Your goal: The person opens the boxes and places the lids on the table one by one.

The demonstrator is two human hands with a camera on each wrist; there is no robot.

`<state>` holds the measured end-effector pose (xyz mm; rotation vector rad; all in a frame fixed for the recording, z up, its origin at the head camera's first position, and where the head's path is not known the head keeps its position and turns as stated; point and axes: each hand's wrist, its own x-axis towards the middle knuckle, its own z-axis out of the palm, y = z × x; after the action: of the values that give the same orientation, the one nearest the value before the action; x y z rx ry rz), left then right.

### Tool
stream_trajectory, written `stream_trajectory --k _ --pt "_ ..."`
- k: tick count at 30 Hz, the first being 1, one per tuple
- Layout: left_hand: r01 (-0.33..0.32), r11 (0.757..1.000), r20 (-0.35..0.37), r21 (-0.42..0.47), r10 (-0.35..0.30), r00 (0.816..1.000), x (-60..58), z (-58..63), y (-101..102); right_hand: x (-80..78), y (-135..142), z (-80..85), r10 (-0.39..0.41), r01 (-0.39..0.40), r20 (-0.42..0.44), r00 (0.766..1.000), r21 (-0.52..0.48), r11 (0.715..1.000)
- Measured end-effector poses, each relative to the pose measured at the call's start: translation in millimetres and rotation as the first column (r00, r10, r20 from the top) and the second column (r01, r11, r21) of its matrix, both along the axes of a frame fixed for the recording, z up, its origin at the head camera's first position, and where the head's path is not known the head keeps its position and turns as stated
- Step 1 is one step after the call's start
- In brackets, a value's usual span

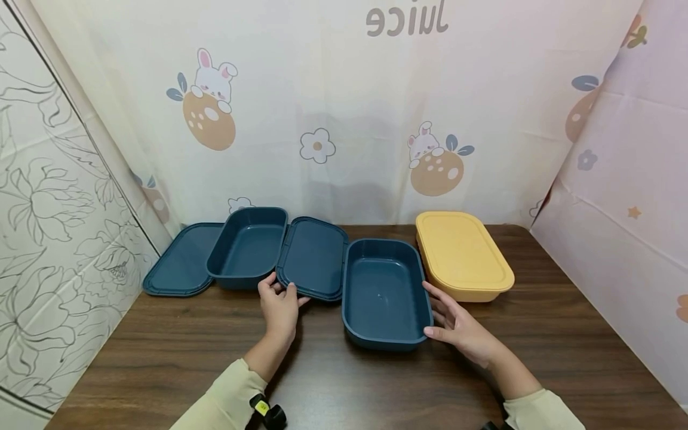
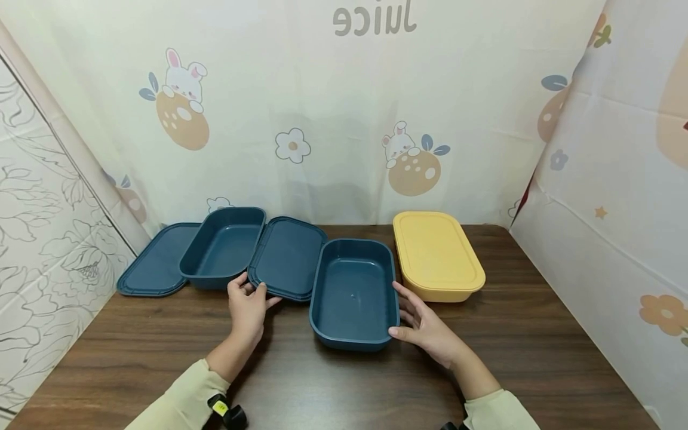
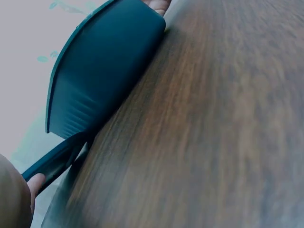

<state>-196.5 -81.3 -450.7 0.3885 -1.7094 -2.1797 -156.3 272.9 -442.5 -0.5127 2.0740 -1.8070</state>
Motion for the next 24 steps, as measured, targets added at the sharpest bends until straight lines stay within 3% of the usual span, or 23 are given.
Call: stream_trajectory --k 10,24 --pt "-0.002 0.994 0.108 0.112 -0.010 0.994 -0.6 0.7 -10.6 -0.8 0.9 -1.6 -0.013 0.012 0.023 1.000 0.012 1.000" --pt "-0.011 0.981 0.142 0.193 -0.017 0.990 -12.3 -2.5 -7.0 -1.5 1.2 -2.3 -0.009 0.009 0.012 1.000 0.015 1.000"
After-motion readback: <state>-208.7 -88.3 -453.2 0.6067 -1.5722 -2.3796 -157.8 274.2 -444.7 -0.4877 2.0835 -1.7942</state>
